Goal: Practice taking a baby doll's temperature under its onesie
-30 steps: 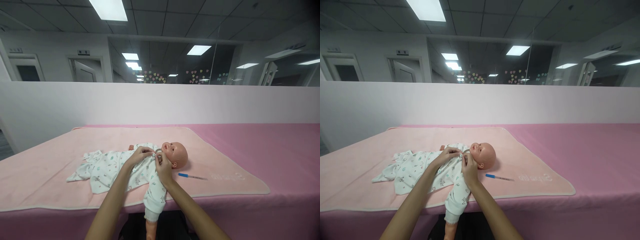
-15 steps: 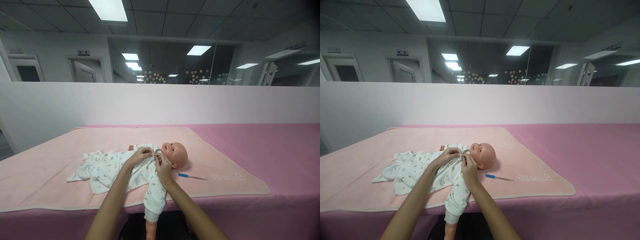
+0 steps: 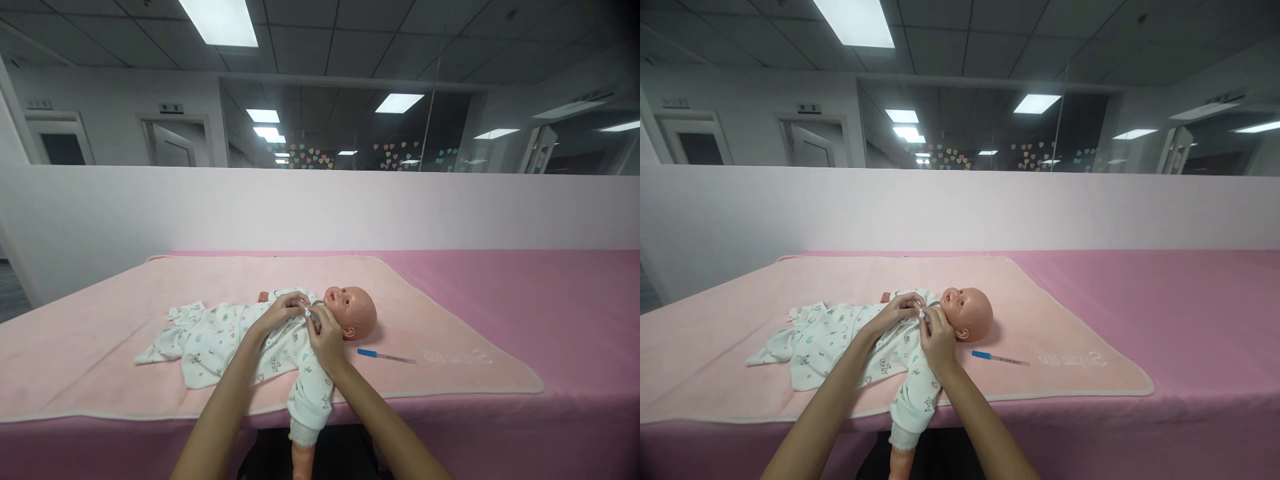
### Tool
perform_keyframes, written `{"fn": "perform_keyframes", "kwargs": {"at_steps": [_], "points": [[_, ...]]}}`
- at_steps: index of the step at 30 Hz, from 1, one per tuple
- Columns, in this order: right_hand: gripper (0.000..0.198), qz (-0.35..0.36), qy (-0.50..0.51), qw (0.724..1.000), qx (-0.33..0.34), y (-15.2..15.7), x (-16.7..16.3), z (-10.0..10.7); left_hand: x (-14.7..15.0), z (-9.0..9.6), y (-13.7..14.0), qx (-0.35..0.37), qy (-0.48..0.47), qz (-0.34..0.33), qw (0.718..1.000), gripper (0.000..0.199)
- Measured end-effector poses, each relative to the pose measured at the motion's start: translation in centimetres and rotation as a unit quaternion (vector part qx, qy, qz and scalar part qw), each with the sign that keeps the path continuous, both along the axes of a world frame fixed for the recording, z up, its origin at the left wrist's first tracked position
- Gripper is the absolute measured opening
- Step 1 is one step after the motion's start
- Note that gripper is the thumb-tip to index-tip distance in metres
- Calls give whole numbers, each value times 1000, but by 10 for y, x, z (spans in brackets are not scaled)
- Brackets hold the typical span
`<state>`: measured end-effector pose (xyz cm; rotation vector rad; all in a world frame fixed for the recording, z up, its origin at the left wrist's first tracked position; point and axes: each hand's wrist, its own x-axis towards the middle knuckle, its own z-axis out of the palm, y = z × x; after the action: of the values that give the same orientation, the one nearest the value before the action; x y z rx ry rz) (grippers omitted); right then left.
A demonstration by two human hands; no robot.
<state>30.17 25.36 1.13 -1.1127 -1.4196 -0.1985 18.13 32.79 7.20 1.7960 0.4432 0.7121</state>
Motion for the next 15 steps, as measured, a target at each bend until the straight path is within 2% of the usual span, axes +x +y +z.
{"fn": "perform_keyframes", "kwargs": {"at_steps": [8,15], "points": [[20,4,2,1000,-27,2,1,-3,0,3,-3,5,6,27,1000,23],[21,-1,7,999,-31,2,1,-3,-1,0,0,43,11,3,999,25]]}}
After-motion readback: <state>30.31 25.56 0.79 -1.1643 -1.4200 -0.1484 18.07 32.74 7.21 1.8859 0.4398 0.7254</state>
